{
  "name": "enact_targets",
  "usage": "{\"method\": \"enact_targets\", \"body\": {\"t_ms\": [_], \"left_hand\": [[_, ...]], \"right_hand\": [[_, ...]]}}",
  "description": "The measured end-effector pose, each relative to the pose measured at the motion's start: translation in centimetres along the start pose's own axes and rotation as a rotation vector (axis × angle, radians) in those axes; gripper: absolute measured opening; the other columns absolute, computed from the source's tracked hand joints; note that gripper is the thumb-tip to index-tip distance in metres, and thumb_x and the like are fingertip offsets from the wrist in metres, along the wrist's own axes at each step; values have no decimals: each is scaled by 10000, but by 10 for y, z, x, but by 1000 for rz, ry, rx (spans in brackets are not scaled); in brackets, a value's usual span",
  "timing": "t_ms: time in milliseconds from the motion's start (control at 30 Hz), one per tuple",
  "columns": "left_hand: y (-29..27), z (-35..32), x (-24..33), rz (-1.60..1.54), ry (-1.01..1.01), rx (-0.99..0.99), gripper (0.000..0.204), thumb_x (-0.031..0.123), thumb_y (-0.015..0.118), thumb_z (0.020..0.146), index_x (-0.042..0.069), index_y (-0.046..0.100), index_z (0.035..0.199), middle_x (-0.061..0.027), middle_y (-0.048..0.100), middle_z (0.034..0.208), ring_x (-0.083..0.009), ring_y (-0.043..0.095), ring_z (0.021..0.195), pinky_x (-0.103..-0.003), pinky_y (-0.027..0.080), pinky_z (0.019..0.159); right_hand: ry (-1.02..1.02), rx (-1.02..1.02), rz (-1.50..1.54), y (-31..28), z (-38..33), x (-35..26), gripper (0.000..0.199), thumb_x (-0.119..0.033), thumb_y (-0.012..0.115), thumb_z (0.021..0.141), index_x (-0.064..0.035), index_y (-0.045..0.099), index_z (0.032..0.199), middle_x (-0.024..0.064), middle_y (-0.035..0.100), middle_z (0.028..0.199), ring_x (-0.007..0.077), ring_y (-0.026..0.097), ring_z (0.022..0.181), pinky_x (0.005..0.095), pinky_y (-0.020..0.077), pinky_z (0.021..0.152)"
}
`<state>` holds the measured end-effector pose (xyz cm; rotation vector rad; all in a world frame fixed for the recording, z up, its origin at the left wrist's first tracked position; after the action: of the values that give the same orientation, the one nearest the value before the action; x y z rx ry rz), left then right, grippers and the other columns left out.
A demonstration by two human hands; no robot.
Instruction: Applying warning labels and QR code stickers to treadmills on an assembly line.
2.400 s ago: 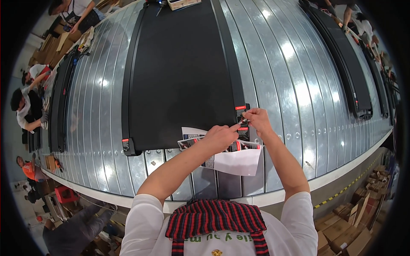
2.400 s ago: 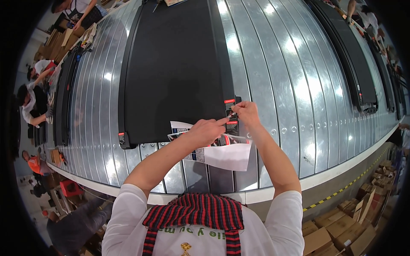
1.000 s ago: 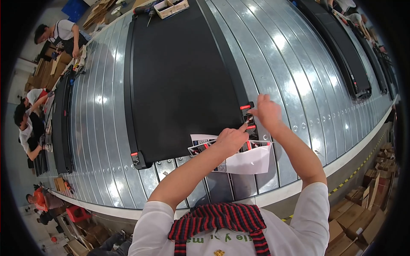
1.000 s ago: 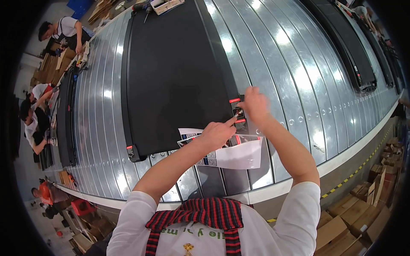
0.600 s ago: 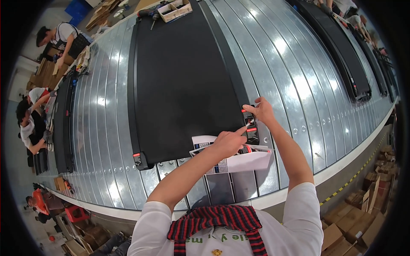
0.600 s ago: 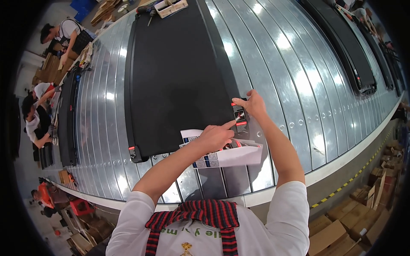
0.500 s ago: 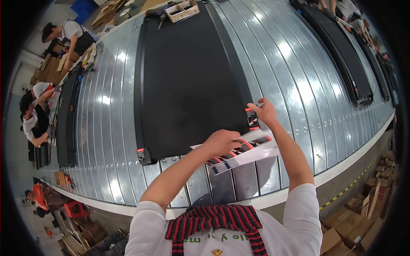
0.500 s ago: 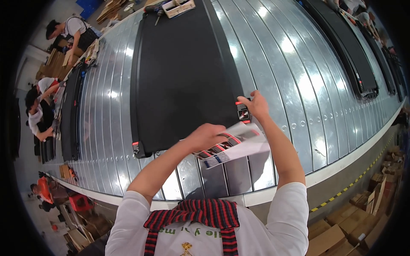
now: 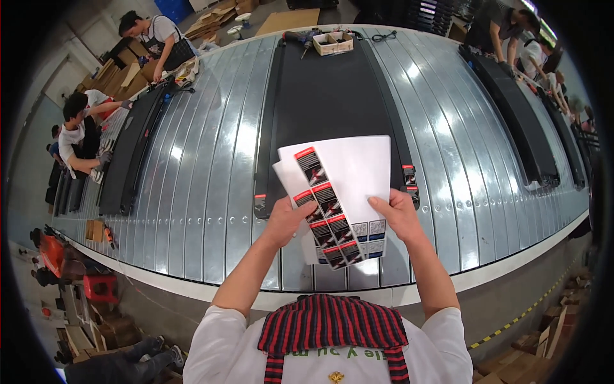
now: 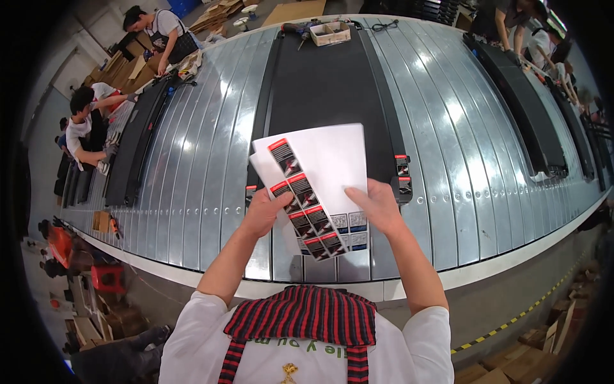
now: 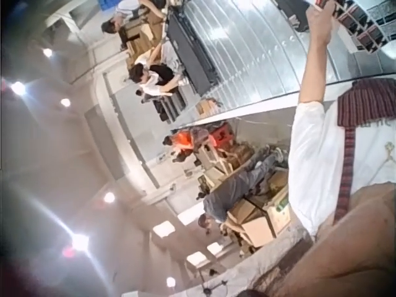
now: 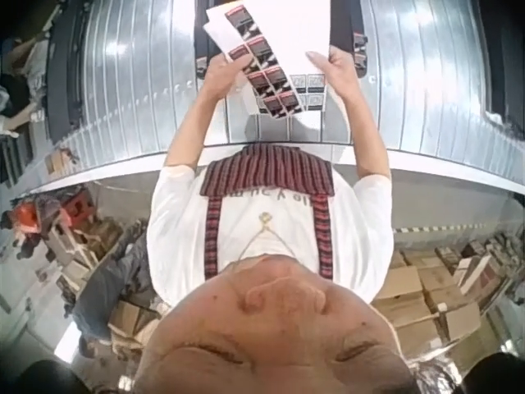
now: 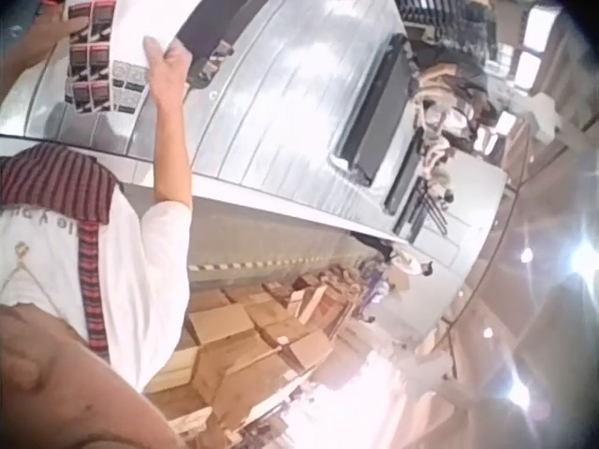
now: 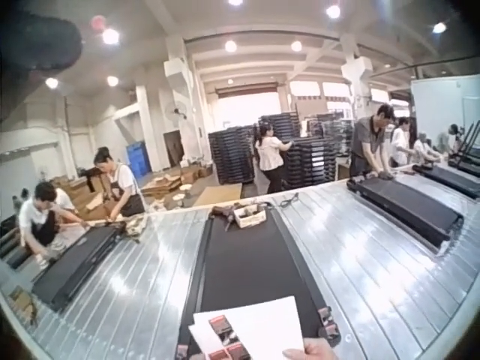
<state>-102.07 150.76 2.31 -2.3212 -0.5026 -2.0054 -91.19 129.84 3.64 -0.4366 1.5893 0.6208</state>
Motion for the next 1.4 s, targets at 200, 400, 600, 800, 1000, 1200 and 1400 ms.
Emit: {"method": "enact_targets", "body": {"t_ms": [200, 400, 600, 800, 1000, 1200, 1400], "left_hand": [[-31, -52, 23, 63, 136, -112, 273, 82, 632, 773, 17, 578, 1032, -26, 604, 936, -110, 543, 857, -260, 436, 748], [-71, -82, 1, -73, 57, -97, 263, 95, 629, 787, 29, 581, 1038, -29, 608, 963, -105, 544, 868, -255, 427, 778], [-110, -112, 13, -234, 98, -40, 263, 110, 600, 812, 10, 566, 1054, -48, 600, 1007, -114, 539, 921, -262, 413, 815], [-143, -107, 11, -563, 221, 16, 268, 96, 511, 849, 5, 521, 1100, -68, 578, 1060, -137, 532, 977, -274, 397, 856], [-143, -98, 17, -639, 177, 77, 266, 222, 472, 891, 22, 516, 1060, -50, 596, 965, -116, 578, 850, -261, 464, 754], [-147, -92, 24, -753, 40, -61, 355, 319, 465, 895, 28, 508, 1092, -61, 598, 966, -138, 592, 819, -277, 489, 738], [-144, -103, 20, -748, -32, -112, 376, 359, 415, 907, 49, 506, 1099, -63, 595, 990, -157, 589, 864, -312, 486, 781]], "right_hand": [[-217, 14, -243, 54, -9, -54, 197, -138, 595, 820, 41, 610, 901, 9, 606, 731, 35, 502, 660, 204, 420, 584], [-274, -7, -215, 119, -12, -72, 196, -122, 597, 815, 30, 589, 940, 7, 618, 754, 34, 514, 686, 206, 432, 599], [-757, 306, -760, 191, -9, -82, 285, -103, 640, 738, -15, 565, 998, 112, 581, 933, 207, 561, 837, 299, 462, 697], [-700, 35, -817, 254, -23, -35, 174, -70, 658, 713, -27, 602, 872, 74, 591, 792, 206, 546, 742, 302, 442, 641], [-316, 54, -475, 287, -29, 0, 130, -85, 557, 832, 6, 580, 922, 20, 555, 655, 45, 476, 558, 196, 401, 505], [-449, -93, -610, 297, -45, -4, 191, -96, 493, 845, -2, 562, 996, 103, 571, 896, 195, 554, 794, 297, 447, 703], [-625, -33, -938, 311, -50, -8, 238, -101, 581, 671, -48, 524, 895, 117, 509, 853, 311, 521, 786, 376, 453, 655]]}}
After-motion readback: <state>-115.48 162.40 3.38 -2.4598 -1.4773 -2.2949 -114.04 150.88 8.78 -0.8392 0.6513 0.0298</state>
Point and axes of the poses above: each hand's wrist, its own z-axis towards the middle knuckle, its own y-axis out of the palm, x = y × z, the point moved 3 cm from there along z, towards the middle knuckle
